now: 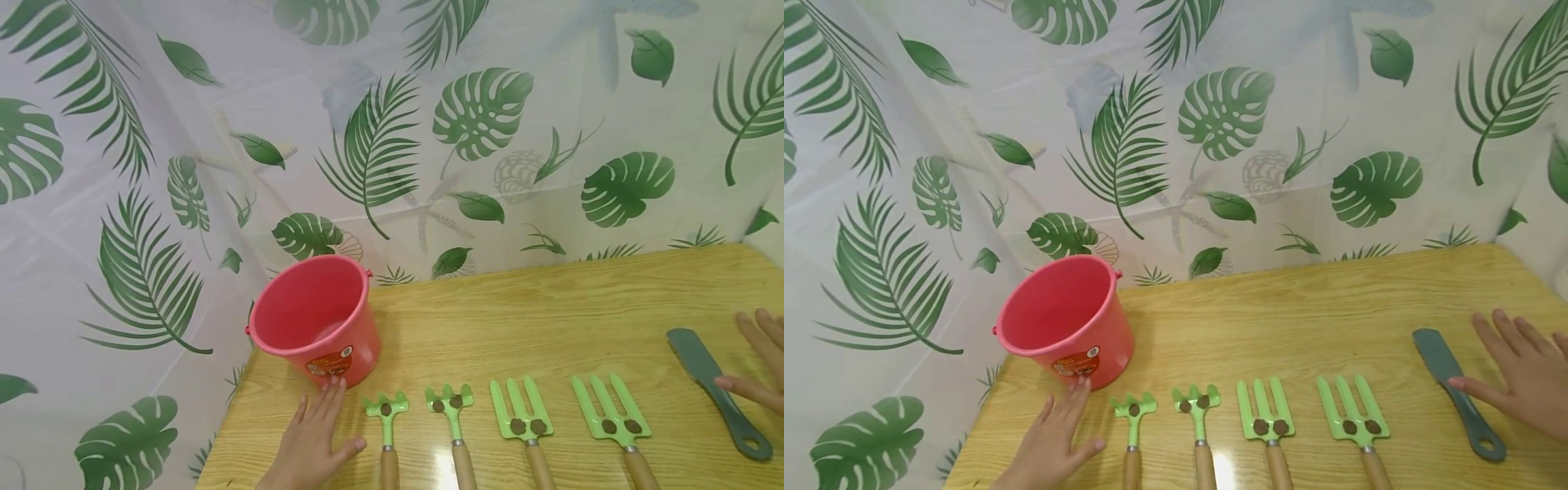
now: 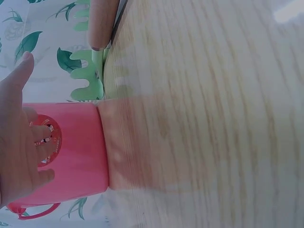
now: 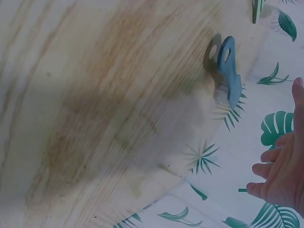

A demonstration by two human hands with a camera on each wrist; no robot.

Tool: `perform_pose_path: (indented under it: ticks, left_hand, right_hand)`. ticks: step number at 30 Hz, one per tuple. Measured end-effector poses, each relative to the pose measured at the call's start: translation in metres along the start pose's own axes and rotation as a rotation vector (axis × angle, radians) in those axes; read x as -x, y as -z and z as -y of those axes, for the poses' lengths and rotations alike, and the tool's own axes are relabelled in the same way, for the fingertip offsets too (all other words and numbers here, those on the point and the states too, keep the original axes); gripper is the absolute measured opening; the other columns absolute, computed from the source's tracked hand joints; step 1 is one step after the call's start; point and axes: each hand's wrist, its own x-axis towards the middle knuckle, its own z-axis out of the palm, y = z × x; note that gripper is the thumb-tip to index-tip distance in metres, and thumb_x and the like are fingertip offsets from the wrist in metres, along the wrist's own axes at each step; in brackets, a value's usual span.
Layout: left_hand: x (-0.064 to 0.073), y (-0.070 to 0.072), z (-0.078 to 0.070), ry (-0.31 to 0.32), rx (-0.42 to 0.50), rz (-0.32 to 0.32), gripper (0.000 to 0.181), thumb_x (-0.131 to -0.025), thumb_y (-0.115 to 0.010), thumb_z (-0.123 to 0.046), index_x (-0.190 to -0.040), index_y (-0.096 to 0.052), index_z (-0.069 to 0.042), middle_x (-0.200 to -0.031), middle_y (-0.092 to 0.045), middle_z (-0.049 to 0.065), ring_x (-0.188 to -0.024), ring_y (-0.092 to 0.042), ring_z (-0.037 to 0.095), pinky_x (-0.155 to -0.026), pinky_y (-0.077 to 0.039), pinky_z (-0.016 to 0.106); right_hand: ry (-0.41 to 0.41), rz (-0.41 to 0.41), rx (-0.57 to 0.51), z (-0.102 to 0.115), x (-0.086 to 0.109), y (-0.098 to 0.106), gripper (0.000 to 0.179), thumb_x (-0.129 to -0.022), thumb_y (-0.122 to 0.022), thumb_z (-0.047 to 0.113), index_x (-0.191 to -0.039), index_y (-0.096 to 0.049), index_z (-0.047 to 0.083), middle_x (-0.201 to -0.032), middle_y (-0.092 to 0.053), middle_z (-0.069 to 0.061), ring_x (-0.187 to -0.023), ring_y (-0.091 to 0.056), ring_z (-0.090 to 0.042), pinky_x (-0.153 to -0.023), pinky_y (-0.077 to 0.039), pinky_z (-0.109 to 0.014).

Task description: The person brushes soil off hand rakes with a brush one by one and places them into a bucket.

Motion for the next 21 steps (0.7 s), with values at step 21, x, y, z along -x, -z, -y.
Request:
perform_pose_path:
  ticks: [21]
  left_hand:
    - [-0.003, -0.001, 0.001, -0.012, 0.006, 0.006, 0.067, -0.091, -0.051, -0.053, -0.134, -0.050, -0.002, -0.131, -0.057, 0.011, -0.114, -0.059, 0.027, -0.094, -0.046, 0.051]
  right_hand:
    - [-0.259, 0.191, -0.027, -0.013, 0.009, -0.017, 0.092, -0.088, -0.062, 0.047, -0.134, -0.024, -0.023, -0.127, -0.034, -0.046, -0.126, -0.022, -0.060, -0.109, -0.009, -0.062]
